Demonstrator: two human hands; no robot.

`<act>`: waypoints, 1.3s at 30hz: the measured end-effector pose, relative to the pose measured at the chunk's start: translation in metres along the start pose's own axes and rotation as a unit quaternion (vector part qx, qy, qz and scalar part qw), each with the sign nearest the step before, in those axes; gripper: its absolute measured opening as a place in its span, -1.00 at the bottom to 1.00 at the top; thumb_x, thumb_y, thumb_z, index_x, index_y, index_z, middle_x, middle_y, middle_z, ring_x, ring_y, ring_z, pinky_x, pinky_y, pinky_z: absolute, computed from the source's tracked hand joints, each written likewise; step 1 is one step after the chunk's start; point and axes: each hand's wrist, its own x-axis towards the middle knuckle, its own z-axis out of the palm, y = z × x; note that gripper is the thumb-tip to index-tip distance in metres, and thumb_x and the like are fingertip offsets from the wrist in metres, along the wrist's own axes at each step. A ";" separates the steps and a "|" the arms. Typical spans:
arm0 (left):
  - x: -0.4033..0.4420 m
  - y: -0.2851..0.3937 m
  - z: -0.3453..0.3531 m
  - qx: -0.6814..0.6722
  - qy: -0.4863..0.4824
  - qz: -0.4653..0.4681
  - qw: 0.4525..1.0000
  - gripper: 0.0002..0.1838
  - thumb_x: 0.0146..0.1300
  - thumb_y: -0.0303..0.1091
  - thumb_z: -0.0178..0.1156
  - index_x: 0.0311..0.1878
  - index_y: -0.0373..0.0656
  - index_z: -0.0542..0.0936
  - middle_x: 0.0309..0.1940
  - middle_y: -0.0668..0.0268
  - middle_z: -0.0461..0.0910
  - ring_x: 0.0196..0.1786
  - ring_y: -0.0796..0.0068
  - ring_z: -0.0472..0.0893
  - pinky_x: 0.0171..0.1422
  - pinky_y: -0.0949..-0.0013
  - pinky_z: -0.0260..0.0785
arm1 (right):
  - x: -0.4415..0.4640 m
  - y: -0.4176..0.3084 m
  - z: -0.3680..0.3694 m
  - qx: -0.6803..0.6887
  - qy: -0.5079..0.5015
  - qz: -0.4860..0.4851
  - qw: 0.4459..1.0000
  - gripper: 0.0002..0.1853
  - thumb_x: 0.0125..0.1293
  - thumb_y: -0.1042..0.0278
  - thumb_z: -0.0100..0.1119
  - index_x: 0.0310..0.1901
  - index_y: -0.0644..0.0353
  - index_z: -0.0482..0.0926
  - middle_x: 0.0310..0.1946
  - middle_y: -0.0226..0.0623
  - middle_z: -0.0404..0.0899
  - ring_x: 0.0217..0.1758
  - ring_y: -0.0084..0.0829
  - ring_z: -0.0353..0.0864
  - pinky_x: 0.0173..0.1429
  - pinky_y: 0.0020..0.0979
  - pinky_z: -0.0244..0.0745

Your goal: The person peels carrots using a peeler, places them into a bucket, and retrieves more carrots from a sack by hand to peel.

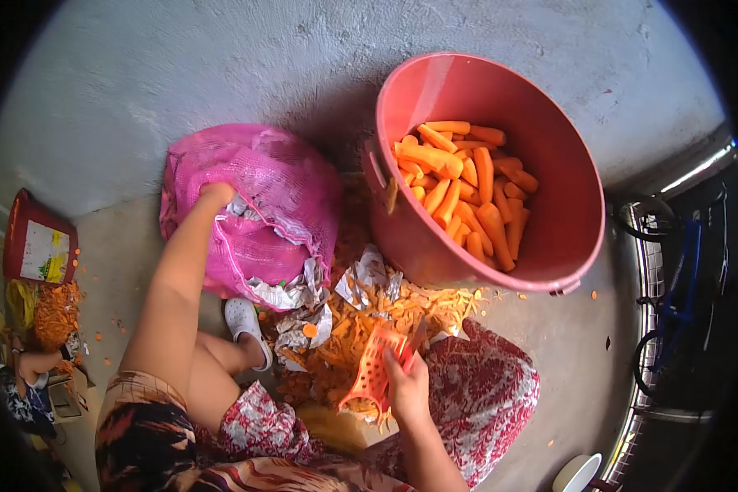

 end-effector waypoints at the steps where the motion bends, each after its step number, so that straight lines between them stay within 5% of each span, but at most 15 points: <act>1: 0.008 0.001 -0.004 0.018 -0.024 -0.021 0.999 -0.52 0.09 -0.06 -0.18 -0.03 -0.15 0.46 -0.01 0.08 0.39 0.05 0.10 0.39 0.13 0.18 0.19 | 0.005 0.007 0.000 -0.008 0.017 0.018 1.000 -0.76 0.21 0.43 -0.05 -0.11 0.33 0.39 -0.34 -0.44 0.45 -0.33 -0.66 0.39 -0.23 -0.61 0.30; 6: 0.066 -0.014 0.005 0.022 -0.078 -0.072 0.994 -0.49 0.14 -0.01 -0.21 0.10 -0.06 0.35 0.15 0.20 0.24 0.19 0.22 0.27 0.21 0.23 0.11 | 0.020 0.019 0.013 -0.019 0.043 0.096 0.994 -0.82 0.19 0.47 -0.02 -0.17 0.31 0.42 -0.37 -0.45 0.45 -0.35 -0.66 0.38 -0.23 -0.61 0.28; 11: 0.133 -0.056 0.054 0.025 0.000 -0.035 0.999 -0.49 0.14 -0.02 -0.18 0.07 -0.11 0.37 0.15 0.19 0.25 0.18 0.24 0.27 0.22 0.28 0.11 | 0.029 0.012 0.031 -0.010 0.049 0.132 0.990 -0.82 0.20 0.47 -0.05 -0.17 0.33 0.40 -0.35 -0.39 0.47 -0.31 -0.59 0.43 -0.19 -0.55 0.33; 27: 0.146 -0.071 0.039 -0.007 -0.129 -0.034 0.991 -0.54 0.15 -0.08 -0.15 0.04 -0.12 0.39 0.08 0.14 0.31 0.14 0.21 0.30 0.20 0.28 0.12 | 0.061 0.028 0.030 -0.062 0.078 0.181 0.978 -0.80 0.19 0.51 -0.09 -0.14 0.34 0.37 -0.30 -0.30 0.47 -0.28 -0.51 0.48 -0.14 -0.48 0.39; 39: 0.087 -0.043 0.017 0.029 0.108 0.095 0.989 -0.58 0.15 -0.12 -0.13 0.02 -0.13 0.41 0.03 0.10 0.35 0.12 0.19 0.32 0.19 0.28 0.13 | 0.048 0.023 0.030 -0.063 0.041 0.134 0.988 -0.78 0.19 0.46 -0.06 -0.13 0.34 0.38 -0.31 -0.32 0.48 -0.30 -0.53 0.48 -0.16 -0.51 0.38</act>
